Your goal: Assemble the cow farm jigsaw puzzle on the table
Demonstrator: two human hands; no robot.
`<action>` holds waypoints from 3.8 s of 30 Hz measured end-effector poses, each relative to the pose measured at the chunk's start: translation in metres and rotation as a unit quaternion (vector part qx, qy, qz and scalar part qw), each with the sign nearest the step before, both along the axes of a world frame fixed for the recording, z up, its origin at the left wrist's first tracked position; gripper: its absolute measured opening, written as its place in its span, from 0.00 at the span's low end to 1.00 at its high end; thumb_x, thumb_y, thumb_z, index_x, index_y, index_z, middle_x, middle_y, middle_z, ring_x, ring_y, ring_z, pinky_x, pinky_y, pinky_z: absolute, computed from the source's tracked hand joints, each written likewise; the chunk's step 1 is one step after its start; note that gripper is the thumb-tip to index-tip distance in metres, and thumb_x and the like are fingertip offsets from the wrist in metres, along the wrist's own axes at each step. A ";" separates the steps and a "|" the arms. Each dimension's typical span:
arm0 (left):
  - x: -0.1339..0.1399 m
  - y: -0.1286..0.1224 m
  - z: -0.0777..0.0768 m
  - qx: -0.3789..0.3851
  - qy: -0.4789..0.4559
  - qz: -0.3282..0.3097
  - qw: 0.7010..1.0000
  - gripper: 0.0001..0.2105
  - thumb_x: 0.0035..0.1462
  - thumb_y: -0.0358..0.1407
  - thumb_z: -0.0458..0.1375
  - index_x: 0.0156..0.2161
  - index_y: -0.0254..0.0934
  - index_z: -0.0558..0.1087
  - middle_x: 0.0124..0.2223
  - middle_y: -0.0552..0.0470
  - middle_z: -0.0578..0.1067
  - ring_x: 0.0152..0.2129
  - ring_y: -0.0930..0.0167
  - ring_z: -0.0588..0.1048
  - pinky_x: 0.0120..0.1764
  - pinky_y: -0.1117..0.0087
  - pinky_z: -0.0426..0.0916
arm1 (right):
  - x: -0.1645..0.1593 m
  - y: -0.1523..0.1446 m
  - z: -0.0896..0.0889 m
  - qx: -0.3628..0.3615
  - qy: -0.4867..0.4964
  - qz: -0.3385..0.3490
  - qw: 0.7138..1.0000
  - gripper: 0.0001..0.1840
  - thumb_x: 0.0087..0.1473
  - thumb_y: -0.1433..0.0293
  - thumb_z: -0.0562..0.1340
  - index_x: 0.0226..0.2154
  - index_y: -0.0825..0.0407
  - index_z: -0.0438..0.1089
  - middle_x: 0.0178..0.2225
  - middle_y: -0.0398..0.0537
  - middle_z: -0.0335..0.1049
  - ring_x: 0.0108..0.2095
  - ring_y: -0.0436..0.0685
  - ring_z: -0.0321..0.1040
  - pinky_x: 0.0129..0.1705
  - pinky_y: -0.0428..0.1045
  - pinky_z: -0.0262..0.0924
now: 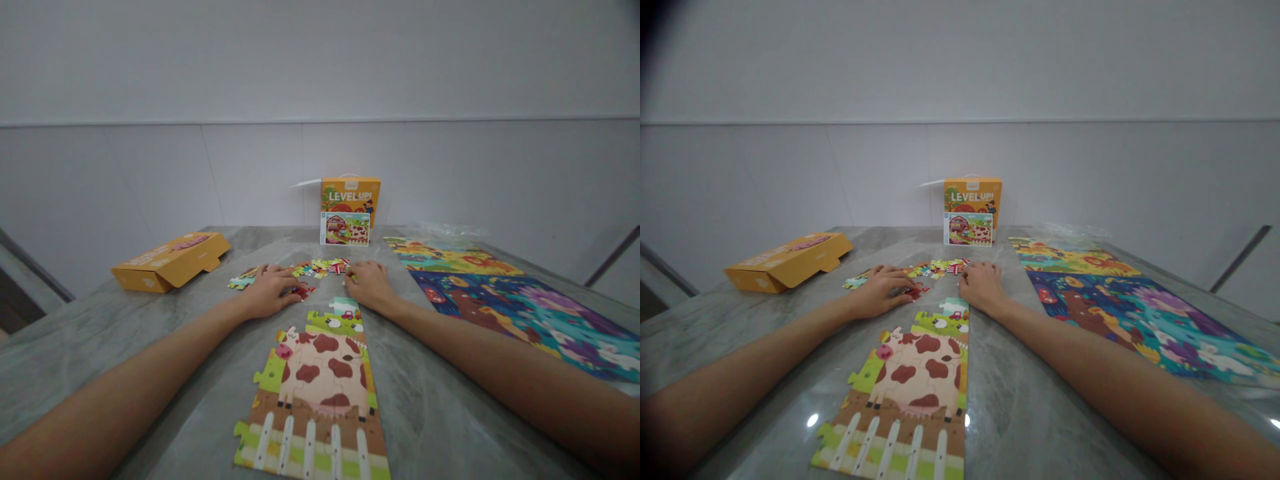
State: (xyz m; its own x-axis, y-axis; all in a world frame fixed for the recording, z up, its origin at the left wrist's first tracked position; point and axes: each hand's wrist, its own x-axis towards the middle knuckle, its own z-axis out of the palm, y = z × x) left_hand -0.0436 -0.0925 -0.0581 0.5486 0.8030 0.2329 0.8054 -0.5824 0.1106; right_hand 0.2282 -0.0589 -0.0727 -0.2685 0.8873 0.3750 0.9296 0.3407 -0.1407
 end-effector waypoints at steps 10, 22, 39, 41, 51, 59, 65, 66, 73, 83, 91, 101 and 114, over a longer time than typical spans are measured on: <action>-0.006 -0.006 0.020 -0.033 -0.038 -0.094 0.994 0.14 0.58 0.45 0.63 0.49 0.46 0.78 0.55 0.49 0.75 0.57 0.58 0.66 0.61 0.52 0.55 | 0.001 0.004 -0.003 0.009 0.005 0.038 0.999 0.15 0.58 0.66 0.58 0.42 0.48 0.78 0.49 0.52 0.75 0.51 0.65 0.65 0.53 0.61 0.54; 0.022 -0.073 0.058 -0.341 0.041 -0.168 0.924 0.59 0.23 0.46 0.78 0.66 0.58 0.59 0.72 0.52 0.48 0.67 0.43 0.43 0.63 0.35 0.40 | -0.006 0.022 0.005 -0.011 -0.062 0.113 0.992 0.21 0.60 0.63 0.57 0.55 0.47 0.71 0.63 0.51 0.62 0.63 0.69 0.53 0.59 0.69 0.48; 0.034 -0.066 0.036 -0.273 0.067 -0.194 0.940 0.50 0.40 0.55 0.72 0.67 0.58 0.54 0.73 0.51 0.42 0.68 0.43 0.41 0.61 0.31 0.38 | -0.046 0.067 0.037 -0.096 -0.076 0.136 0.983 0.23 0.51 0.64 0.68 0.50 0.47 0.75 0.47 0.50 0.78 0.53 0.67 0.68 0.59 0.61 0.52; 0.032 -0.059 0.033 -0.250 0.033 -0.195 0.948 0.41 0.44 0.53 0.70 0.64 0.54 0.63 0.72 0.51 0.49 0.67 0.47 0.48 0.63 0.39 0.46 | -0.043 0.060 0.039 -0.088 -0.055 0.134 0.986 0.27 0.50 0.62 0.69 0.53 0.49 0.72 0.46 0.49 0.78 0.52 0.65 0.69 0.57 0.59 0.54; 0.019 -0.017 0.012 -0.255 -0.373 0.102 0.886 0.24 0.54 0.47 0.62 0.52 0.34 0.71 0.32 0.49 0.80 0.21 0.72 0.73 0.20 0.75 0.63 | -0.029 -0.038 0.002 0.087 0.128 0.301 0.941 0.18 0.52 0.66 0.68 0.46 0.54 0.71 0.43 0.54 0.73 0.44 0.60 0.68 0.50 0.55 0.59; 0.015 -0.010 -0.001 -0.296 -0.353 0.024 0.887 0.15 0.50 0.43 0.64 0.38 0.32 0.74 0.25 0.52 0.76 0.18 0.75 0.69 0.19 0.77 0.60 | -0.033 -0.035 -0.002 0.020 0.214 0.294 0.931 0.15 0.53 0.70 0.68 0.45 0.54 0.72 0.36 0.48 0.75 0.34 0.54 0.70 0.40 0.50 0.62; 0.012 -0.008 0.002 -0.299 -0.341 0.032 0.891 0.13 0.49 0.40 0.64 0.37 0.33 0.73 0.24 0.55 0.74 0.17 0.77 0.66 0.20 0.77 0.58 | -0.033 -0.033 -0.003 -0.047 0.210 0.274 0.937 0.07 0.54 0.74 0.65 0.38 0.55 0.76 0.31 0.48 0.78 0.32 0.54 0.72 0.37 0.48 0.63; 0.012 -0.007 0.002 -0.303 -0.336 0.031 0.891 0.13 0.49 0.40 0.64 0.37 0.33 0.73 0.24 0.55 0.75 0.17 0.77 0.67 0.20 0.77 0.58 | -0.033 -0.034 -0.003 -0.043 0.205 0.276 0.938 0.07 0.54 0.74 0.65 0.38 0.55 0.76 0.32 0.48 0.78 0.32 0.54 0.73 0.37 0.48 0.63; 0.009 -0.007 0.002 -0.306 -0.326 0.019 0.894 0.14 0.50 0.43 0.64 0.36 0.34 0.72 0.26 0.53 0.75 0.19 0.75 0.68 0.21 0.76 0.59 | -0.033 -0.034 -0.004 -0.016 0.191 0.285 0.939 0.08 0.54 0.74 0.66 0.39 0.55 0.76 0.32 0.49 0.78 0.32 0.54 0.72 0.37 0.48 0.62; 0.000 -0.012 0.014 -0.366 -0.252 -0.012 0.896 0.17 0.50 0.48 0.65 0.34 0.34 0.75 0.25 0.56 0.71 0.19 0.76 0.63 0.22 0.75 0.55 | -0.032 -0.037 -0.003 0.043 0.118 0.379 0.917 0.06 0.59 0.70 0.63 0.33 0.53 0.76 0.33 0.49 0.78 0.35 0.56 0.71 0.42 0.51 0.58; 0.005 -0.017 0.020 -0.364 -0.201 -0.038 0.909 0.15 0.51 0.46 0.64 0.32 0.33 0.74 0.26 0.56 0.71 0.23 0.75 0.64 0.26 0.74 0.55 | -0.033 -0.038 -0.003 0.033 0.119 0.378 0.917 0.07 0.57 0.70 0.65 0.28 0.53 0.75 0.29 0.46 0.76 0.31 0.54 0.69 0.39 0.49 0.57; 0.011 -0.020 0.021 -0.307 -0.157 -0.025 0.938 0.17 0.47 0.47 0.66 0.35 0.36 0.70 0.26 0.57 0.69 0.24 0.72 0.68 0.26 0.73 0.58 | -0.036 -0.038 -0.002 0.001 0.112 0.345 0.932 0.09 0.57 0.68 0.65 0.27 0.54 0.73 0.28 0.46 0.75 0.31 0.53 0.67 0.38 0.49 0.55; 0.009 -0.021 0.023 -0.273 -0.123 -0.040 0.953 0.17 0.50 0.47 0.64 0.36 0.36 0.70 0.27 0.56 0.69 0.25 0.71 0.68 0.28 0.72 0.59 | -0.035 -0.036 -0.004 0.017 0.120 0.331 0.936 0.05 0.58 0.70 0.64 0.31 0.53 0.73 0.31 0.48 0.74 0.35 0.55 0.67 0.40 0.50 0.55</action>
